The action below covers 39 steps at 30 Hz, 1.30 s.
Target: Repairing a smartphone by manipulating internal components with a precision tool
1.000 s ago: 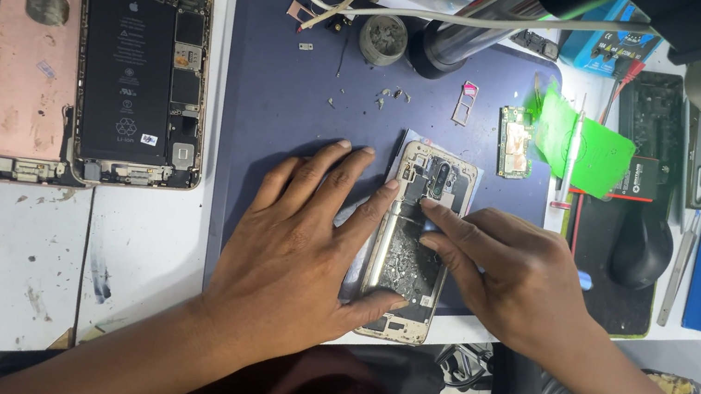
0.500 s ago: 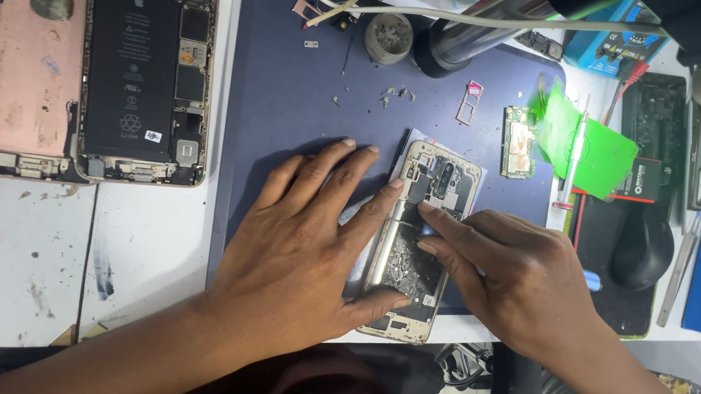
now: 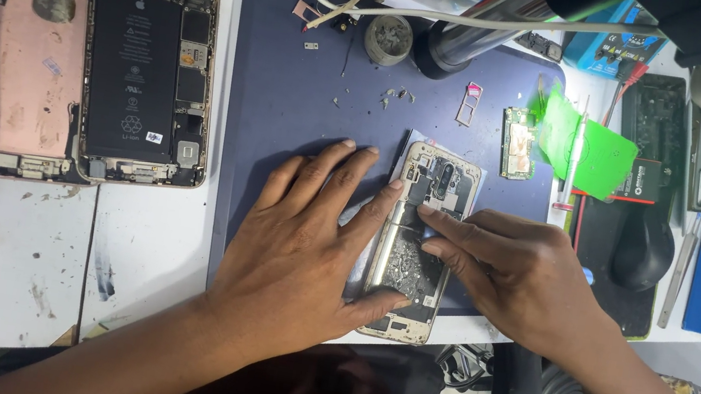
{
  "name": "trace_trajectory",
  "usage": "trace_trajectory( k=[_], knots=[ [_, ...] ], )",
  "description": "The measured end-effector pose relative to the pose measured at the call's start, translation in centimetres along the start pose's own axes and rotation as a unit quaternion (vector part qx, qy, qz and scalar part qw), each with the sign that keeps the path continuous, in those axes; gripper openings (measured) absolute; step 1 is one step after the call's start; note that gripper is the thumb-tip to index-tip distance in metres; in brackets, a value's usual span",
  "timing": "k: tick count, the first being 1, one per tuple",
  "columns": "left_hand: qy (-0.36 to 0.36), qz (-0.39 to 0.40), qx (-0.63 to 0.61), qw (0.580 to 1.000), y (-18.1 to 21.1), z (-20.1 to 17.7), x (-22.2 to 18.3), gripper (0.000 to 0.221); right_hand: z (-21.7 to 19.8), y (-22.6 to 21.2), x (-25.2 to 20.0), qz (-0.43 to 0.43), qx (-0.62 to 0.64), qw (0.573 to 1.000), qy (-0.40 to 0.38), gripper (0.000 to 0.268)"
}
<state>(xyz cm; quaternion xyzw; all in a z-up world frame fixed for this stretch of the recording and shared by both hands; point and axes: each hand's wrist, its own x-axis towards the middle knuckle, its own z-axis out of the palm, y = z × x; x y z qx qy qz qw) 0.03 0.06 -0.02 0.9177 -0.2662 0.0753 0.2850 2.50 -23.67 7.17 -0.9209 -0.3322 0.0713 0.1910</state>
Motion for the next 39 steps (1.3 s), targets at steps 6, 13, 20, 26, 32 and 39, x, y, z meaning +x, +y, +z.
trace_trajectory(
  k=[6,13,20,26,32,39],
  knots=[
    [-0.005,-0.002,-0.007,1.000,0.0,0.0,0.0,0.092,-0.1,0.1,0.2,0.042,0.061,0.997,0.002,0.033],
    [-0.012,-0.004,-0.009,1.000,0.0,0.1,0.0,0.094,0.1,-0.1,0.0,0.063,0.111,0.991,0.030,0.030],
    [0.041,0.003,-0.055,0.998,-0.4,0.0,-0.1,0.074,0.1,-0.6,-0.3,0.023,0.079,0.995,0.061,0.031],
    [0.130,0.060,-0.141,0.980,-0.3,-0.7,0.2,0.015,0.4,-1.2,-1.2,-0.018,0.043,0.996,0.078,0.031],
    [0.167,0.077,-0.172,0.968,-0.2,-0.8,0.1,0.004,0.3,-1.7,-1.6,-0.022,0.034,0.995,0.090,0.033],
    [0.152,0.015,-0.381,0.912,1.3,-2.1,0.4,0.022,-0.3,-4.8,-1.2,0.087,0.145,0.984,0.064,0.048]
  ],
)
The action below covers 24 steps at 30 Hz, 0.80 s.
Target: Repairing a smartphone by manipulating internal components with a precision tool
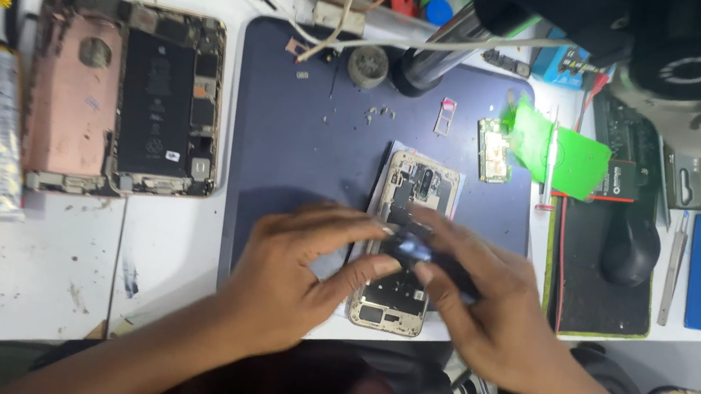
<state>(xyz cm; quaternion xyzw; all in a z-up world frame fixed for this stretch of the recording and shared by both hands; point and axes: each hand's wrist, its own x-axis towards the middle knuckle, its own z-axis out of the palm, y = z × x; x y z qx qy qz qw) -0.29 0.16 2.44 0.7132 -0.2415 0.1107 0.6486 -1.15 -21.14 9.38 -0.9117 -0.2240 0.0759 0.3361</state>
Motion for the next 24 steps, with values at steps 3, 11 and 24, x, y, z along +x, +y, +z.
trace_trajectory(
  k=[3,11,24],
  knots=[
    [-0.012,-0.132,-0.072,0.989,3.1,0.0,0.7,0.024,0.4,-2.8,-0.2,0.090,0.133,0.987,0.009,0.061],
    [-0.034,-0.281,-0.228,0.931,5.1,-0.6,0.2,0.032,1.4,-4.1,-2.0,0.028,0.130,0.990,0.055,0.063],
    [-0.209,-0.247,0.180,0.929,5.3,-1.6,1.9,0.025,1.0,0.3,0.0,-0.285,-0.102,0.948,0.099,0.026]
  ],
)
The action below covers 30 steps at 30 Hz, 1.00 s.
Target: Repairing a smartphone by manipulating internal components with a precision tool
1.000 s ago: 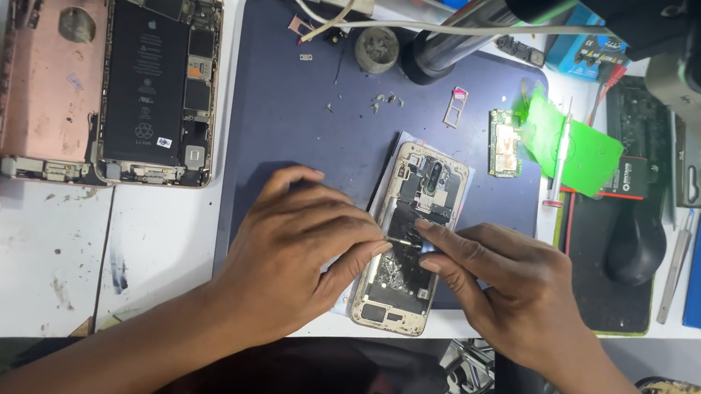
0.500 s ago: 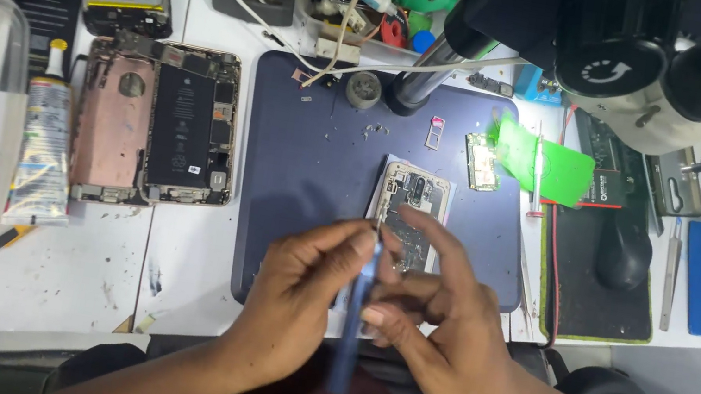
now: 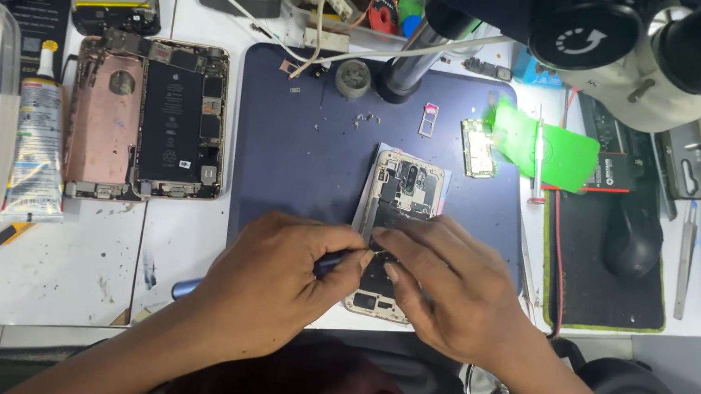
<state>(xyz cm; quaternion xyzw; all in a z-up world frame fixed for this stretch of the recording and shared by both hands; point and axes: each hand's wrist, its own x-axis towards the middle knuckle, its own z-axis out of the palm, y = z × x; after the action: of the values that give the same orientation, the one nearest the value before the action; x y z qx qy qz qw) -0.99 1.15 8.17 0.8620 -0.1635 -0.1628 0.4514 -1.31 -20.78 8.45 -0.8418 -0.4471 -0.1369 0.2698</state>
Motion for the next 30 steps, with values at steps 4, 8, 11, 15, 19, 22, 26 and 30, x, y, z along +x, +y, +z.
trace_trajectory(
  k=[4,8,11,15,19,22,26,30],
  knots=[
    [-0.008,0.002,0.056,0.998,-0.6,0.5,0.4,0.024,0.9,1.4,-0.7,-0.026,-0.025,0.999,-0.028,0.031],
    [-0.027,-0.004,0.118,0.993,-1.1,0.9,0.6,0.031,1.5,1.9,-0.4,-0.060,-0.049,0.997,-0.021,0.024],
    [-0.031,0.012,0.131,0.991,-1.3,1.1,0.6,0.033,1.9,2.2,-0.4,-0.078,-0.059,0.995,-0.002,0.017],
    [-0.014,0.043,0.128,0.991,-1.7,1.6,0.3,0.036,2.0,2.3,-0.4,-0.096,-0.045,0.994,0.016,0.017],
    [-0.011,0.057,0.127,0.990,-2.0,2.2,0.0,0.036,2.4,2.1,-0.6,-0.102,-0.034,0.994,0.036,0.017],
    [0.005,0.078,0.136,0.988,-2.3,2.5,-0.3,0.037,2.7,1.9,-0.6,-0.099,-0.028,0.994,0.038,0.022],
    [0.046,0.099,0.135,0.985,-2.3,2.8,-0.6,0.037,2.8,1.7,-0.6,-0.089,-0.039,0.993,0.059,0.022],
    [0.066,0.113,0.153,0.979,-2.6,3.2,-0.6,0.038,3.0,1.6,-0.8,-0.073,-0.054,0.994,0.066,0.021]
  ],
)
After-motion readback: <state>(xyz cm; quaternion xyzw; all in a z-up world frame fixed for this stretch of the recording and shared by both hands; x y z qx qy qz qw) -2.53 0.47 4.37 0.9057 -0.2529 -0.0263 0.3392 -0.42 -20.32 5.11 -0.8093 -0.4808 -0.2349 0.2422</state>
